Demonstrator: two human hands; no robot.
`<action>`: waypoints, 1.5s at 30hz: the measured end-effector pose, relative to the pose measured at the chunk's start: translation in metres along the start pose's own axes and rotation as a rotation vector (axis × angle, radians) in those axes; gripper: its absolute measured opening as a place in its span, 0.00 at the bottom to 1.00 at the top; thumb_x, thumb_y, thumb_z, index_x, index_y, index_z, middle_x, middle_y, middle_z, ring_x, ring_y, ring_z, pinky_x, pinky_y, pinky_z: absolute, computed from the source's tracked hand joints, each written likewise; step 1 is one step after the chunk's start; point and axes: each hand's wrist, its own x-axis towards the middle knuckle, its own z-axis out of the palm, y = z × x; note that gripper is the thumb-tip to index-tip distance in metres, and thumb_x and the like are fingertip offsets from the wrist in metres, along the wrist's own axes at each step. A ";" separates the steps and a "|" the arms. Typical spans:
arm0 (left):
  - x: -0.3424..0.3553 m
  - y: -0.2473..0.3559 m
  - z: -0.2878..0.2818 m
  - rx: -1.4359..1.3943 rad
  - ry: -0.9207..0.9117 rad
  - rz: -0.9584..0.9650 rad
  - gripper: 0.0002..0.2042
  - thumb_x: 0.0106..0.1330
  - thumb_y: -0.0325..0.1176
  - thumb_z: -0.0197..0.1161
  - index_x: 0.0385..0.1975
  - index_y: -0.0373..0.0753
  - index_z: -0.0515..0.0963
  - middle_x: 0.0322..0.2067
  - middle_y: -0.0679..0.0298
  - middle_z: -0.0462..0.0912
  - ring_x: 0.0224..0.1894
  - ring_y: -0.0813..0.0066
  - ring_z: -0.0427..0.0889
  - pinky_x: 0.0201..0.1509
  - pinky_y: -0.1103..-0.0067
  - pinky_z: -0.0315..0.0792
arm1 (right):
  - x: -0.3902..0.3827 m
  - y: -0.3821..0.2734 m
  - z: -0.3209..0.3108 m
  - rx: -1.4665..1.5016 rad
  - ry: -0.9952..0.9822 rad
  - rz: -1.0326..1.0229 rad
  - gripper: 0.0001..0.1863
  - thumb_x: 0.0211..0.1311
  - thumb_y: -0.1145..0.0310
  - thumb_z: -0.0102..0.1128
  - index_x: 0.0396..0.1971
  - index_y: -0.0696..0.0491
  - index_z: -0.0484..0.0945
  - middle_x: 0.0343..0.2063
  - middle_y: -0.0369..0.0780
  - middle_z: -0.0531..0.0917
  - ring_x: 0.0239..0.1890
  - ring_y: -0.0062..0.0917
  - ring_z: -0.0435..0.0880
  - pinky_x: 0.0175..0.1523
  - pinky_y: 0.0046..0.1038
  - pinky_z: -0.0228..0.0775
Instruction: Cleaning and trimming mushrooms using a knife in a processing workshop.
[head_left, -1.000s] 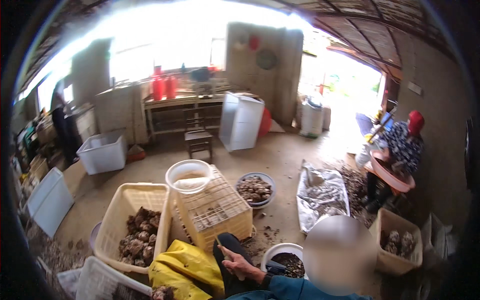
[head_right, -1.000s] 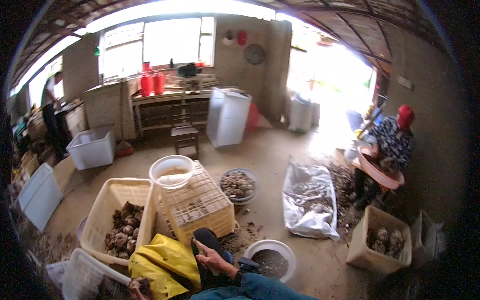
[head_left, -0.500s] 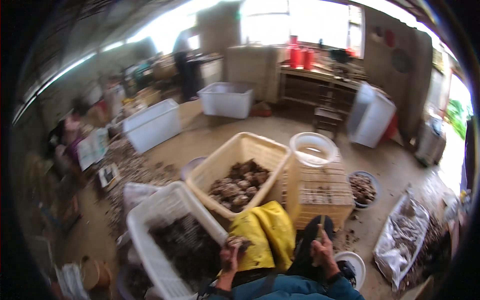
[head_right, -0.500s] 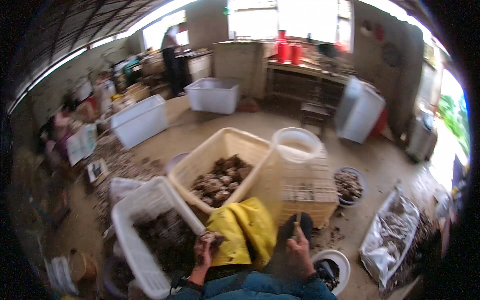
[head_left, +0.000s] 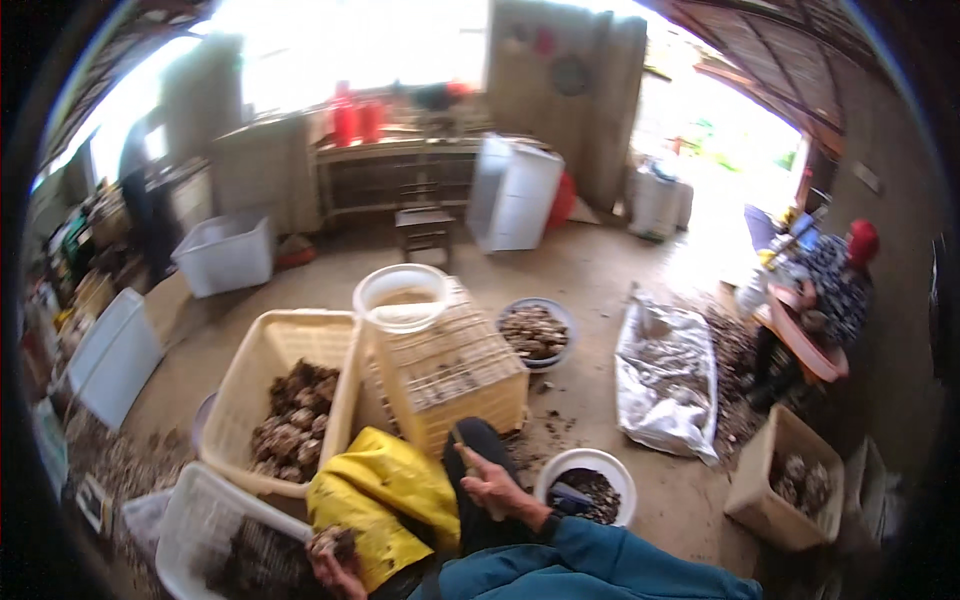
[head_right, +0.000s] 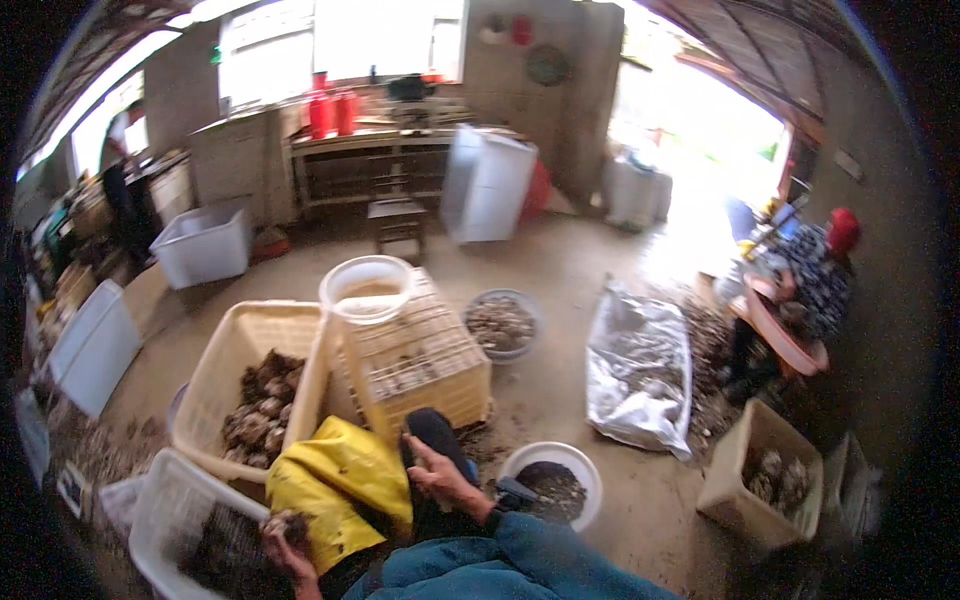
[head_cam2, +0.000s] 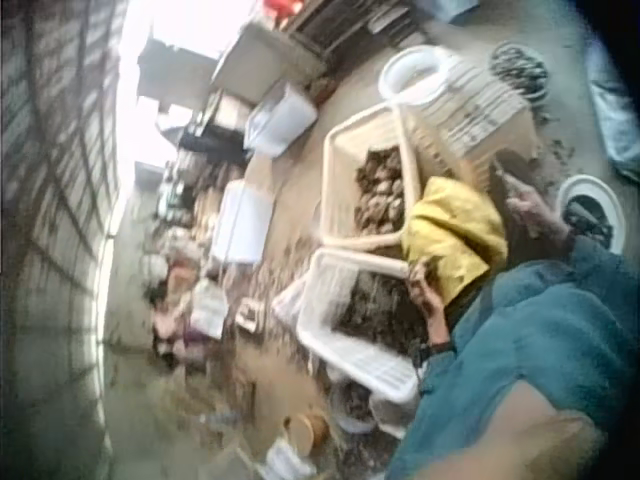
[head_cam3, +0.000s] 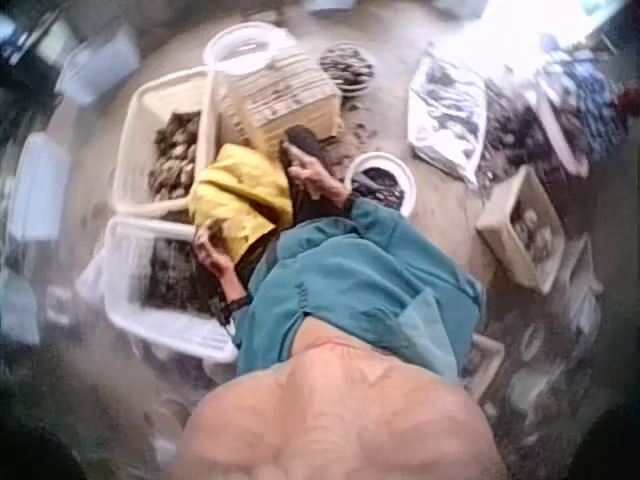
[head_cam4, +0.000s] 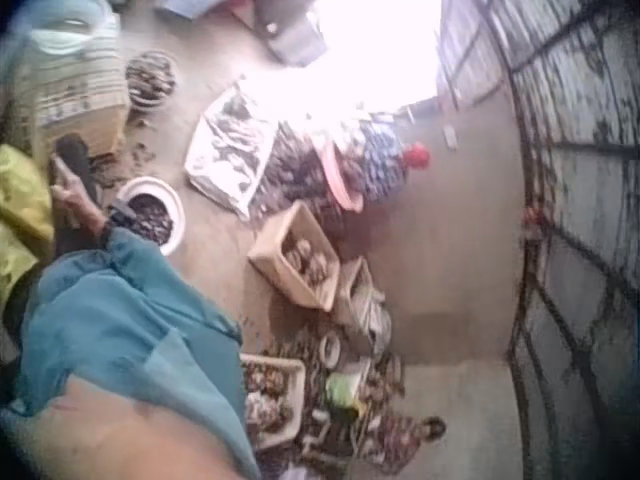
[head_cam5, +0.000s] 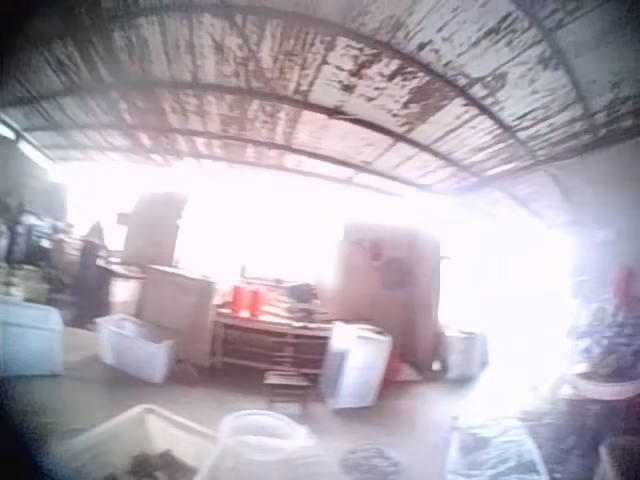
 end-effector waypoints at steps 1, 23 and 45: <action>-0.004 -0.022 -0.008 -0.109 0.136 -0.188 0.13 0.66 0.40 0.47 0.36 0.36 0.71 0.40 0.62 0.73 0.44 0.70 0.72 0.47 0.73 0.72 | -0.003 -0.006 0.001 -0.006 0.018 0.021 0.34 0.58 0.72 0.52 0.65 0.49 0.50 0.20 0.31 0.67 0.18 0.14 0.64 0.23 0.18 0.59; -0.010 0.008 0.012 -0.317 0.083 -0.344 0.22 0.64 0.43 0.55 0.51 0.35 0.64 0.43 0.62 0.74 0.40 0.76 0.75 0.37 0.81 0.75 | 0.001 0.013 -0.016 0.025 0.061 -0.003 0.36 0.53 0.73 0.50 0.64 0.48 0.51 0.12 0.30 0.66 0.11 0.14 0.63 0.17 0.18 0.60; -0.005 0.018 0.013 -0.257 0.065 -0.342 0.17 0.66 0.43 0.48 0.48 0.39 0.65 0.44 0.63 0.73 0.44 0.69 0.75 0.43 0.74 0.72 | -0.005 -0.003 -0.006 -0.025 0.056 0.024 0.35 0.57 0.74 0.51 0.65 0.48 0.50 0.14 0.30 0.65 0.15 0.14 0.63 0.20 0.18 0.59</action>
